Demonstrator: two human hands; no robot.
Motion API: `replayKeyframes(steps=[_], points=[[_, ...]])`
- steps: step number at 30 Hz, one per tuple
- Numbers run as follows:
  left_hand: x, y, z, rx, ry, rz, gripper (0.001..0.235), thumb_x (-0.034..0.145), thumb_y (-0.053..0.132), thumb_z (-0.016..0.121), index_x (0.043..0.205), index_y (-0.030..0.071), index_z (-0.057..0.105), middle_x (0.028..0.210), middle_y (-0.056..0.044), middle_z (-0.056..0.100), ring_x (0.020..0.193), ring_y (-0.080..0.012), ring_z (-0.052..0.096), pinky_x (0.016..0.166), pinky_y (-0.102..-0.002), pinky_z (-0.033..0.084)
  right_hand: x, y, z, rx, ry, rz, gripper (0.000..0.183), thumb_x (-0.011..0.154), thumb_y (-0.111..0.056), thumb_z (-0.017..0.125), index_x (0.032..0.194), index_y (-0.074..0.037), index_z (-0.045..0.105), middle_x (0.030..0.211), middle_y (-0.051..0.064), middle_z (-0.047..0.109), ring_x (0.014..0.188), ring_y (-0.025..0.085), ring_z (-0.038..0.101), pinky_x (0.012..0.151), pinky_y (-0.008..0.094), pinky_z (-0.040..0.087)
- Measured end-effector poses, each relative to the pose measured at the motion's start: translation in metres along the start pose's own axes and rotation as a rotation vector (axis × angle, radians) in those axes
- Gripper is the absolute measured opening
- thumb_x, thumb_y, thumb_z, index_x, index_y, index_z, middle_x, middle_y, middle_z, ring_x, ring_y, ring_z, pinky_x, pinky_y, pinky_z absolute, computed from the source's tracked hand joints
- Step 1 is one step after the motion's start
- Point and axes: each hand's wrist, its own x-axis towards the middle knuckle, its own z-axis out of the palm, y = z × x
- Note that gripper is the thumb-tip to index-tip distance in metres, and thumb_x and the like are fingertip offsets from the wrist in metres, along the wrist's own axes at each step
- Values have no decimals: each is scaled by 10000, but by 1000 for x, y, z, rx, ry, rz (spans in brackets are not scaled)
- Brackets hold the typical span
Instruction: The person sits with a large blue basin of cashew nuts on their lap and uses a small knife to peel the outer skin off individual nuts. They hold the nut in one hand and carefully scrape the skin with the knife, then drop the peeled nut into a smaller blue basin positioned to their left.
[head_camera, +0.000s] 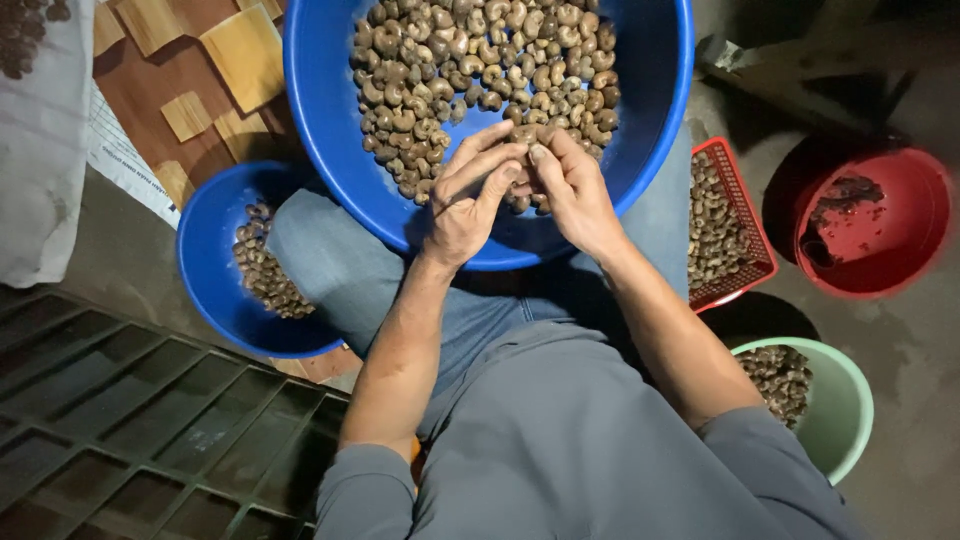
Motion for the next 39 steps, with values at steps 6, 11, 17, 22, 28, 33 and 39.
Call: replayKeyframes(steps=[6,11,17,22,28,33,39], points=[[0,-5,-1,-67,59,4,248,1122,147,553,1304,56,695,1372,-170,642,1241,-387,655,989,-541,599,1,-26,10,-6,0,-62,294,1143,-104,378,1248,102,558,1059,333,708,995,331,734,800,477,629],[2,7,1,-51,22,19,237,1134,164,544,1289,83,704,1399,-137,627,1257,-377,644,1005,-563,585,0,-8,1,8,-4,-64,290,1140,-100,376,1249,112,541,1082,327,694,1021,335,716,812,503,623],[3,6,3,-36,77,15,217,1096,138,591,1237,34,720,1327,-177,676,1214,-388,671,988,-531,588,2,-11,1,113,-21,-23,304,1137,-121,371,1278,100,526,1107,327,682,1027,346,719,825,525,626],[1,-1,4,-23,72,23,190,1061,133,637,1192,51,746,1273,-165,713,1173,-357,708,995,-494,583,1,3,-1,222,-6,39,293,1123,-166,444,1294,54,536,1087,210,679,968,240,714,838,455,639],[-3,6,4,-8,211,-108,177,1078,82,578,1122,20,738,1103,-181,765,994,-252,746,875,-422,623,-19,-13,-10,258,147,-58,278,1086,-198,528,1241,27,577,977,233,715,898,258,752,774,416,657],[17,24,-17,36,359,-246,378,1110,356,504,1098,67,747,886,-141,768,752,-122,684,719,-250,598,-82,-25,-71,116,472,-24,308,1039,-258,559,1187,11,576,883,258,698,769,288,766,699,357,665],[9,21,-27,-220,386,-269,426,1095,373,569,1271,-14,600,1162,-171,717,949,-253,749,826,-309,619,-224,81,-193,1,871,501,197,1016,-225,598,1045,-38,655,806,39,671,630,113,565,622,221,456]])
